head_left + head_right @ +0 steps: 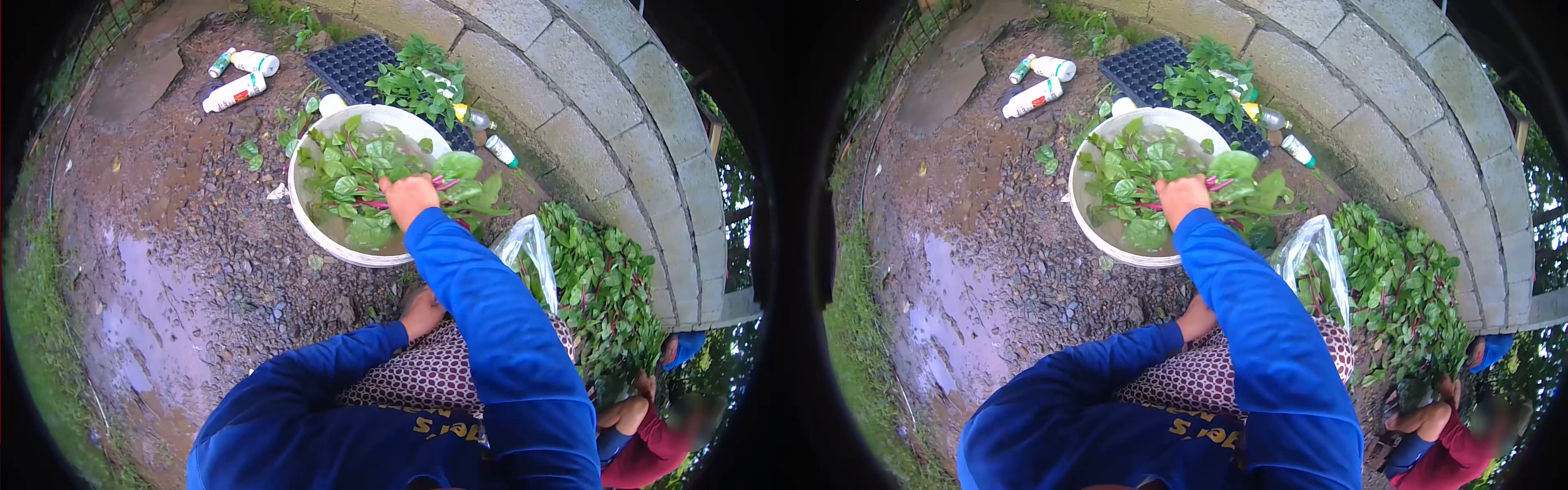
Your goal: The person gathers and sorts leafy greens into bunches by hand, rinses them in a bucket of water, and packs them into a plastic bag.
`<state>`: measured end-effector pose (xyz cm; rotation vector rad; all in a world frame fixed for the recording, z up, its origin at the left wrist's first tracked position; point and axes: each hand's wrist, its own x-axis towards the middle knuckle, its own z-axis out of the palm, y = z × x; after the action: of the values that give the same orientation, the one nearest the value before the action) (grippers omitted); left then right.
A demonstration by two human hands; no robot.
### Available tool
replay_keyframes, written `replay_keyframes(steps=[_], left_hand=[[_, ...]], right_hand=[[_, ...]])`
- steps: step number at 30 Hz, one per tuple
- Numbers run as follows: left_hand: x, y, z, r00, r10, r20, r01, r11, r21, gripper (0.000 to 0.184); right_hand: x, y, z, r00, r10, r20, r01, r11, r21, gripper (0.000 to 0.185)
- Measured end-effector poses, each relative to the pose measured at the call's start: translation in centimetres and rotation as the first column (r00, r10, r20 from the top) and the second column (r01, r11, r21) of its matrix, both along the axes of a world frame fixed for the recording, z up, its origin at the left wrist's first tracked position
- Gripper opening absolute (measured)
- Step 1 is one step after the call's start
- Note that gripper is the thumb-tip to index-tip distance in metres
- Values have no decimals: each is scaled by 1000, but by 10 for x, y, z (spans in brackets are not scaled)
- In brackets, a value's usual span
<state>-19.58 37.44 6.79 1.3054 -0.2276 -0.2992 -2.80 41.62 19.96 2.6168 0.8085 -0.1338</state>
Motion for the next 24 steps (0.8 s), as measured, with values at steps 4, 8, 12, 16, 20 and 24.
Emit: replay_keyframes(steps=[4,8,12,16,20,24], left_hand=[[17,-19,-17,994,-29,109,26,999,32,40],[34,-40,-14,958,-64,279,23,989,147,41],[50,-49,7,966,15,257,-91,953,288,46],[72,-71,-4,975,96,199,-161,925,345,64],[106,-88,8,998,-1,-59,26,909,416,101],[136,-121,22,959,-196,-206,270,852,449,96]], right_hand=[[-1,3,-14,998,16,-58,-23,993,-116,20],[4,-9,13,995,98,-37,-99,995,-33,23],[13,-32,71,987,143,76,-144,989,12,30],[16,-87,127,994,-47,-97,65,979,192,66],[12,-179,134,945,-210,-252,307,835,457,65],[-18,-282,117,862,-112,-494,482,480,733,57]])
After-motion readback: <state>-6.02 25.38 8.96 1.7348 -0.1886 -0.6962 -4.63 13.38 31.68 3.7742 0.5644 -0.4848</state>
